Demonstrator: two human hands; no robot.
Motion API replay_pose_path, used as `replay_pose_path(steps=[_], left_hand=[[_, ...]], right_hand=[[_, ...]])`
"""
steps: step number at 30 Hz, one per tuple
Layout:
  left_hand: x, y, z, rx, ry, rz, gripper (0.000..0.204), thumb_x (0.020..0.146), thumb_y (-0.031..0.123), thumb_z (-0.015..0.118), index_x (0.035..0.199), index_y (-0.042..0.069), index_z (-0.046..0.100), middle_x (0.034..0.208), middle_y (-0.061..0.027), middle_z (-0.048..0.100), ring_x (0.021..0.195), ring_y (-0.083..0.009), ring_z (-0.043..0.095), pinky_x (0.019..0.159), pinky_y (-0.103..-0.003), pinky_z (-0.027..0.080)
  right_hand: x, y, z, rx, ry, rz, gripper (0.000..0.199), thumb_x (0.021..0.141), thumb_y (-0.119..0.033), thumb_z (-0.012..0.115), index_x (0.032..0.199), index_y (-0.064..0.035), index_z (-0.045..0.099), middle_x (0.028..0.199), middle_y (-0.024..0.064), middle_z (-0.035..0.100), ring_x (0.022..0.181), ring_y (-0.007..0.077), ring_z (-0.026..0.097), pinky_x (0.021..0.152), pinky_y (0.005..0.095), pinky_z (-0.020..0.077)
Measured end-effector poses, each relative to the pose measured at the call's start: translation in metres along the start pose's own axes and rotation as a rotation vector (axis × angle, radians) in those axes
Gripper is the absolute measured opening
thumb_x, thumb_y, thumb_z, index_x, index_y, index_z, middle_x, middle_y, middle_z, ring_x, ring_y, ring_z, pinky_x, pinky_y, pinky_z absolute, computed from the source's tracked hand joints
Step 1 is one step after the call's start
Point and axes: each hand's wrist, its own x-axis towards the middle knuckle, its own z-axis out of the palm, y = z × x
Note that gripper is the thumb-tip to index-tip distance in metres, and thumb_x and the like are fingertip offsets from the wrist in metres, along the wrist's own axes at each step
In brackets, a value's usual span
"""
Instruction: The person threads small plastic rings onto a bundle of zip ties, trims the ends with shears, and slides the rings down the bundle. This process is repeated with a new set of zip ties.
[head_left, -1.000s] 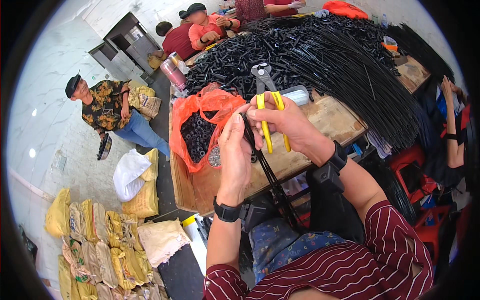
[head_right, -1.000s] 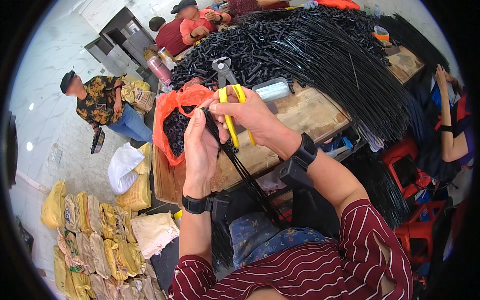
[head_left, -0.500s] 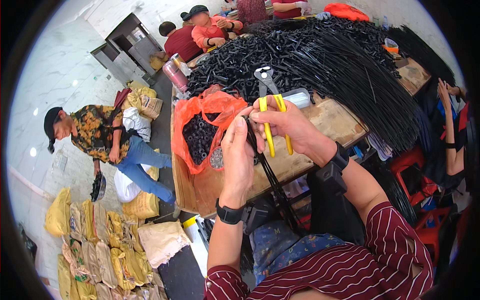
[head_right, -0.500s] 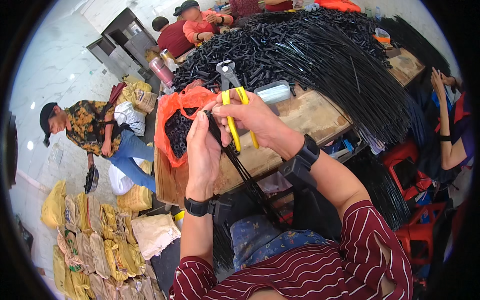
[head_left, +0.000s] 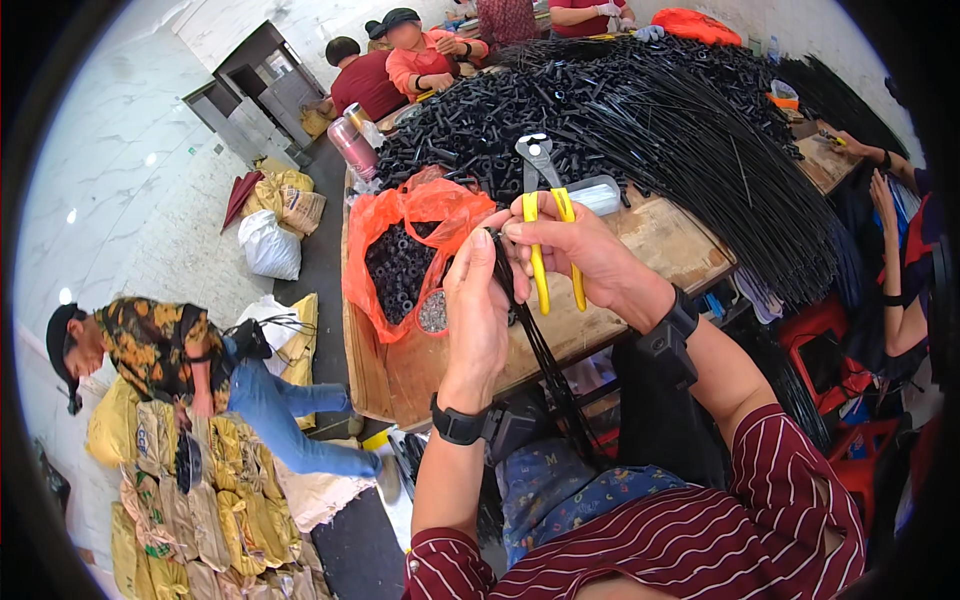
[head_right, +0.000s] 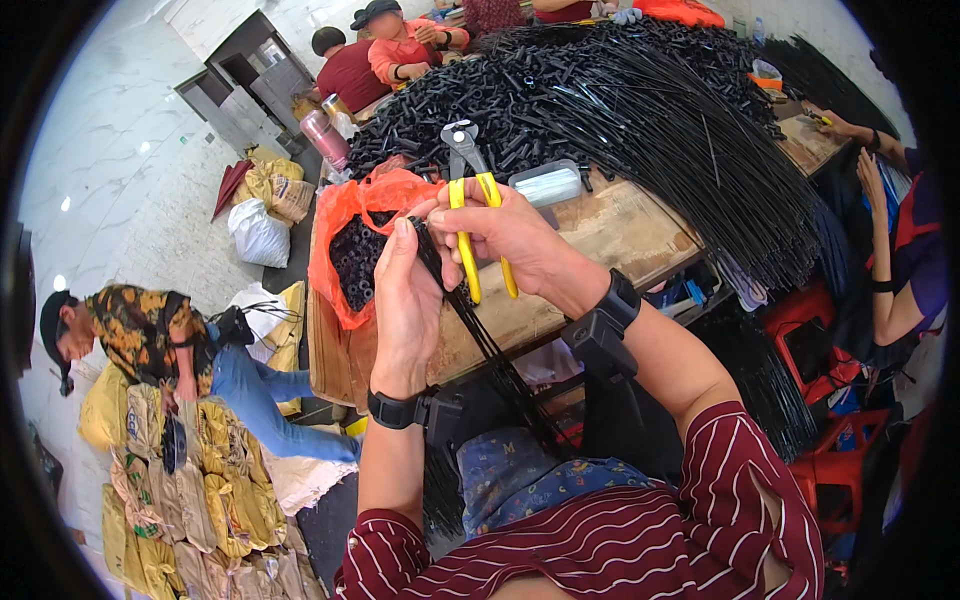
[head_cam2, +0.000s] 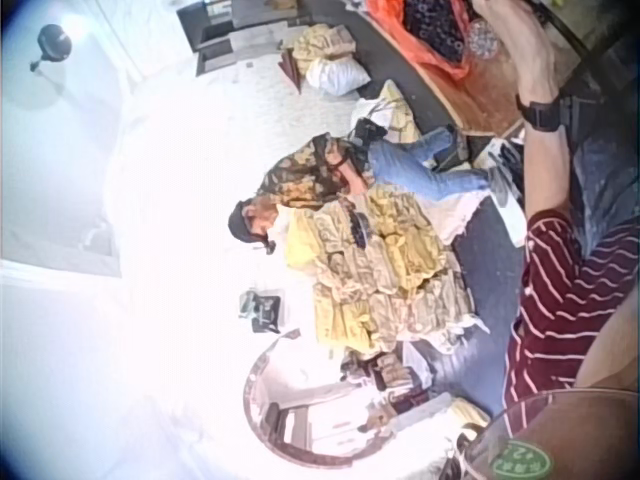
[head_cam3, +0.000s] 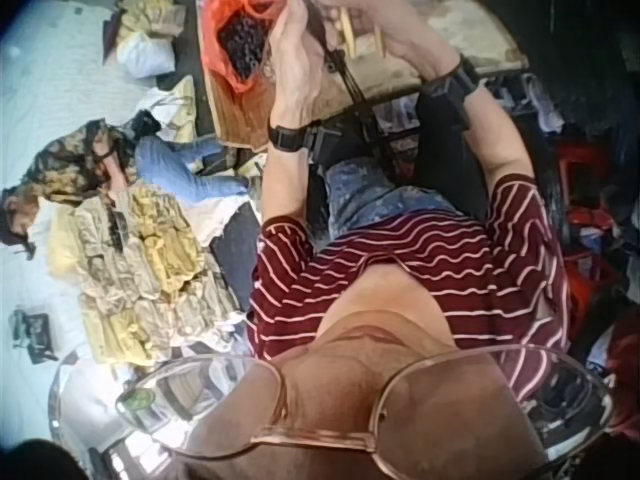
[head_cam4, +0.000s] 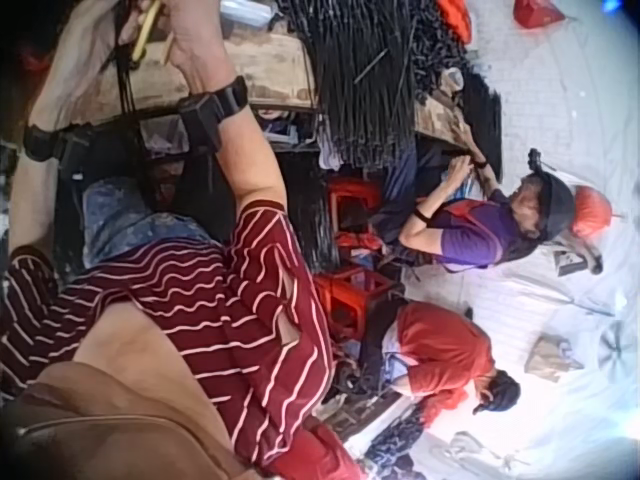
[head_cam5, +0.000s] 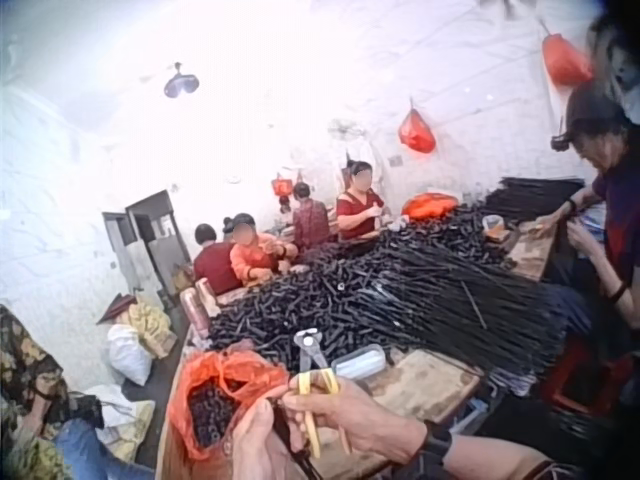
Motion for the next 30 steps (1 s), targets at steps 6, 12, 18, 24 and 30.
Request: replay_pose_path(steps=[6,12,18,24,30], left_hand=[[-0.0015,-0.0005,0.0015,0.001,0.009,0.006,0.042,0.104,0.031,0.04,0.127,-0.003,0.051,0.089,-0.004,0.058,0.067,-0.0075,0.05,0.058,-0.021,0.041],[-0.0018,-0.0017,0.0002,0.016,-0.005,0.006,0.045,0.103,0.034,0.041,0.128,-0.002,0.05,0.09,-0.0038,0.057,0.067,-0.0083,0.05,0.059,-0.022,0.041],[-0.0018,-0.0005,0.0022,-0.003,-0.008,-0.002,0.045,0.103,0.034,0.04,0.128,-0.002,0.05,0.089,-0.004,0.057,0.067,-0.0083,0.05,0.059,-0.021,0.04],[-0.0014,-0.0022,0.0013,-0.008,0.007,0.003,0.043,0.104,0.032,0.039,0.127,-0.003,0.051,0.089,-0.004,0.058,0.066,-0.007,0.049,0.058,-0.021,0.04],[-0.0023,-0.0013,0.0012,-0.022,0.023,0.002,0.043,0.104,0.031,0.039,0.127,-0.003,0.051,0.089,-0.0043,0.058,0.066,-0.0071,0.049,0.058,-0.021,0.04]], right_hand=[[0.0001,-0.0003,-0.0002,-0.02,0.002,0.007,0.017,0.086,-0.01,0.064,0.102,-0.0046,0.065,0.077,-0.0006,0.058,0.068,0.0061,0.056,0.06,0.02,0.048],[-0.0012,-0.0013,-0.0016,-0.04,-0.013,0.002,0.019,0.085,-0.01,0.064,0.104,-0.0042,0.064,0.077,-0.0009,0.058,0.07,0.0056,0.056,0.061,0.0199,0.0478],[-0.0032,-0.0035,0.0,-0.044,-0.015,0.013,0.02,0.085,-0.011,0.064,0.104,-0.0046,0.064,0.077,-0.0011,0.058,0.07,0.0053,0.056,0.062,0.0201,0.0475],[-0.0017,-0.0001,-0.0022,-0.044,-0.005,0.016,0.02,0.085,-0.012,0.065,0.104,-0.0051,0.064,0.077,-0.0015,0.058,0.07,0.0054,0.056,0.063,0.0201,0.0474],[-0.0007,0.0,-0.0004,-0.03,-0.018,0.023,0.019,0.086,-0.011,0.064,0.104,-0.0053,0.065,0.077,-0.0016,0.058,0.07,0.0056,0.056,0.063,0.0206,0.0477]])
